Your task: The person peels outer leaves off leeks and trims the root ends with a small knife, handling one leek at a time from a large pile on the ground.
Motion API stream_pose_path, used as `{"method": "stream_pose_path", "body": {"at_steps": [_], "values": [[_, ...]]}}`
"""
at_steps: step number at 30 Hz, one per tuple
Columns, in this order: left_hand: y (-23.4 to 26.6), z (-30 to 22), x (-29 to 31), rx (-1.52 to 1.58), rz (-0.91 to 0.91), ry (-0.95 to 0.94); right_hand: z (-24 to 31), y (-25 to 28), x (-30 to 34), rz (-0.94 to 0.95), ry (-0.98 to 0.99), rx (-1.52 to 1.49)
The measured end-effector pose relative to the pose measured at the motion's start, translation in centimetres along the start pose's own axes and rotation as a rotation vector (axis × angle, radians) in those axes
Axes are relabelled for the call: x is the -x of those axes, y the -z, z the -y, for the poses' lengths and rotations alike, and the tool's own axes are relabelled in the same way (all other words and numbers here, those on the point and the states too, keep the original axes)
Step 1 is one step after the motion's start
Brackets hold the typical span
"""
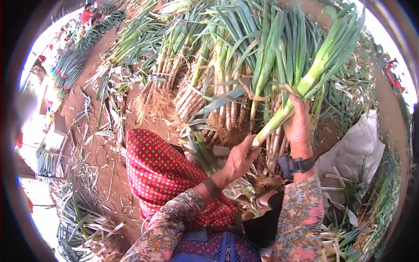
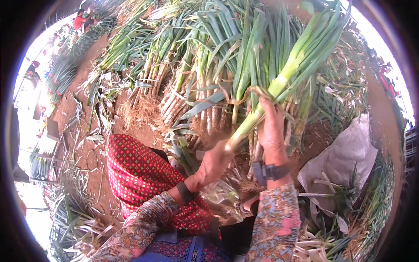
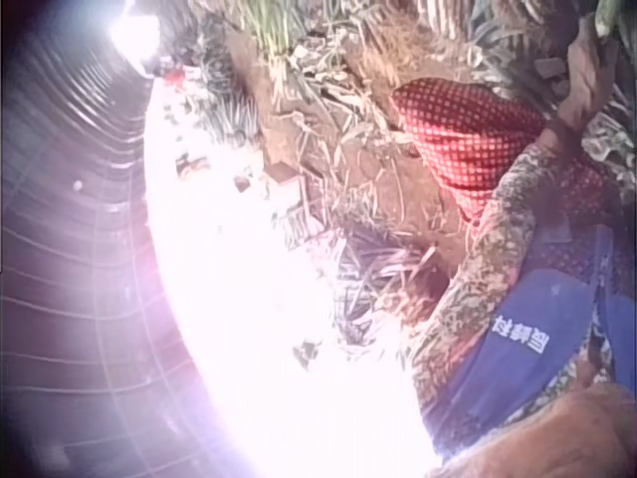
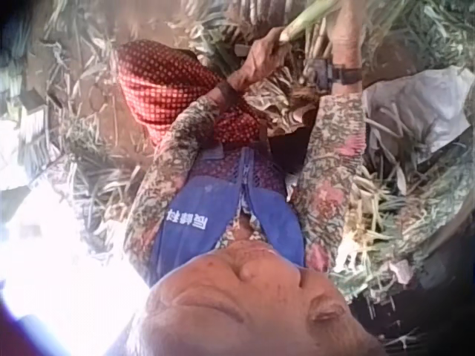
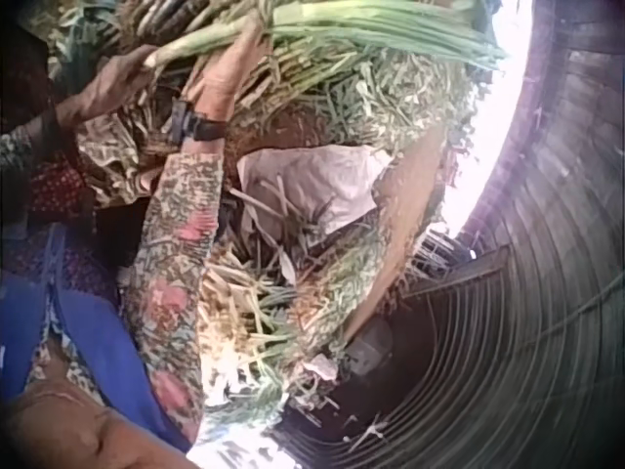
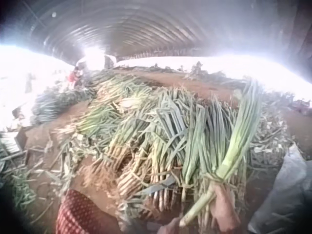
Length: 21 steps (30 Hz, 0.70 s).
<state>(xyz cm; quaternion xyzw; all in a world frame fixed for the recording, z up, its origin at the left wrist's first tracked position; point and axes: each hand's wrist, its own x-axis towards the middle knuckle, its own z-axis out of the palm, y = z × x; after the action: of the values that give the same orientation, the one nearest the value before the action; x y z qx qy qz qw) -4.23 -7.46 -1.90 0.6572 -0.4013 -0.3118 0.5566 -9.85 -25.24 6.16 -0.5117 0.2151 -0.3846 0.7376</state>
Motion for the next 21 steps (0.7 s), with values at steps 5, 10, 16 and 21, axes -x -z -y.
{"method": "stream_pose_path", "body": {"at_steps": [5,10,16,21], "values": [[0.1,-3.7,-0.3,-0.03,0.086,-0.073,7.9,0.2,1.2,0.036,0.092,0.177],[-1.0,-4.4,-0.9,0.095,0.217,-0.298,9.0,0.7,3.3,0.042,0.156,0.122],[-1.6,-7.4,-3.4,0.642,0.297,-0.257,7.0,-0.5,5.4,0.03,0.116,-0.075],[-1.0,-7.9,-3.4,0.791,0.338,-0.206,5.6,-0.7,6.1,0.022,0.087,-0.177]]}}
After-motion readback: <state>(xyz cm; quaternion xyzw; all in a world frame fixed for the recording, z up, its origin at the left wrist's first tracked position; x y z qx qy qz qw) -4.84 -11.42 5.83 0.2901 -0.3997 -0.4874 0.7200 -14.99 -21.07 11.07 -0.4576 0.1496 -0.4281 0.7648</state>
